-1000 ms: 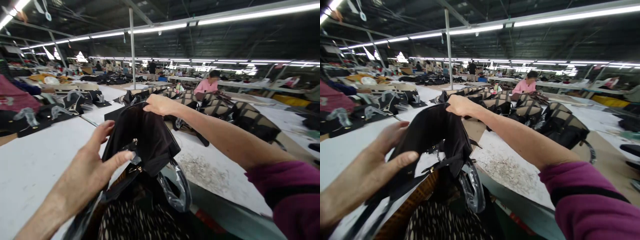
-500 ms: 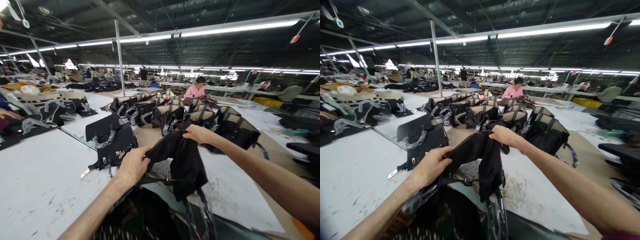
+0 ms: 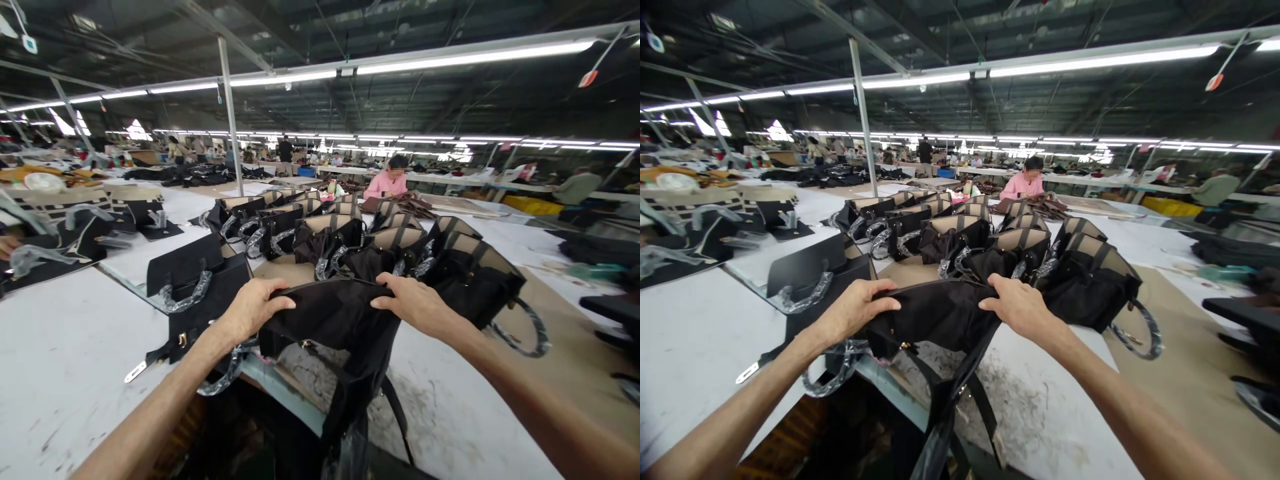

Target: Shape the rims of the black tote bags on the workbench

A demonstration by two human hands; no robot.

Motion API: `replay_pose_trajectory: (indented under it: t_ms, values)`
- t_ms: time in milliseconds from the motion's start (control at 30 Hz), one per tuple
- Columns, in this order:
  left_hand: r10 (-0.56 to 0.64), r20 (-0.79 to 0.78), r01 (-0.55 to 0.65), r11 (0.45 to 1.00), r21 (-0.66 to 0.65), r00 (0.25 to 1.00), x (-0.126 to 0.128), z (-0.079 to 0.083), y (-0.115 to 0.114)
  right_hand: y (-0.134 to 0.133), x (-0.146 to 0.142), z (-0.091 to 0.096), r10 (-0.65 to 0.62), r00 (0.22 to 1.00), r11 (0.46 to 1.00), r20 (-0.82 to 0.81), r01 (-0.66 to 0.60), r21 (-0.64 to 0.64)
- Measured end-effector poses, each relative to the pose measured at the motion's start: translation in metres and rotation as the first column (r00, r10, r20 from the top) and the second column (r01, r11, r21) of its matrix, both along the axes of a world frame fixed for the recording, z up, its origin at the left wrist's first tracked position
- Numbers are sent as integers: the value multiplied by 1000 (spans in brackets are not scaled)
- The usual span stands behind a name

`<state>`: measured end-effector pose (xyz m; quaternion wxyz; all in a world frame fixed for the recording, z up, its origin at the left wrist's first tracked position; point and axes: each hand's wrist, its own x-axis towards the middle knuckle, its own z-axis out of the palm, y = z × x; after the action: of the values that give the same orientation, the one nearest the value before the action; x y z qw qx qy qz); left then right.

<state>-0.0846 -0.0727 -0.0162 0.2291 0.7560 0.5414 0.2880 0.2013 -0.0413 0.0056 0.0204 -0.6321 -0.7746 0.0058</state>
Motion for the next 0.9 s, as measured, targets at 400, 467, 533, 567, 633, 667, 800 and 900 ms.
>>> replay_pose_trajectory:
  t_ms: [400,467,533,567,633,667,800,900]
  values:
    - [67,549,72,971,-227,833,-14,-31,-2,2,-34,2,294,942,876,160,-333,348]
    - [83,567,52,975,-218,820,-12,-31,3,1,-43,2,429,900,835,77,-427,348]
    - [91,574,42,976,-214,814,-12,-31,6,0,-56,0,541,841,795,-24,-502,342]
    - [91,574,41,976,-213,814,-12,-31,6,-1,-62,-1,577,814,780,-69,-524,342]
    - [78,573,57,975,-213,816,-15,-30,5,-2,-76,-3,622,773,759,-125,-556,339]
    - [63,574,68,976,-205,816,-17,-28,4,-2,-82,-4,634,761,753,-138,-566,336]
    - [-11,589,134,977,-166,808,-25,-24,1,5,-97,-7,648,740,753,-179,-589,293]
    - [-8,617,164,967,-196,787,-29,-23,2,11,-96,-8,634,740,772,-225,-592,230]
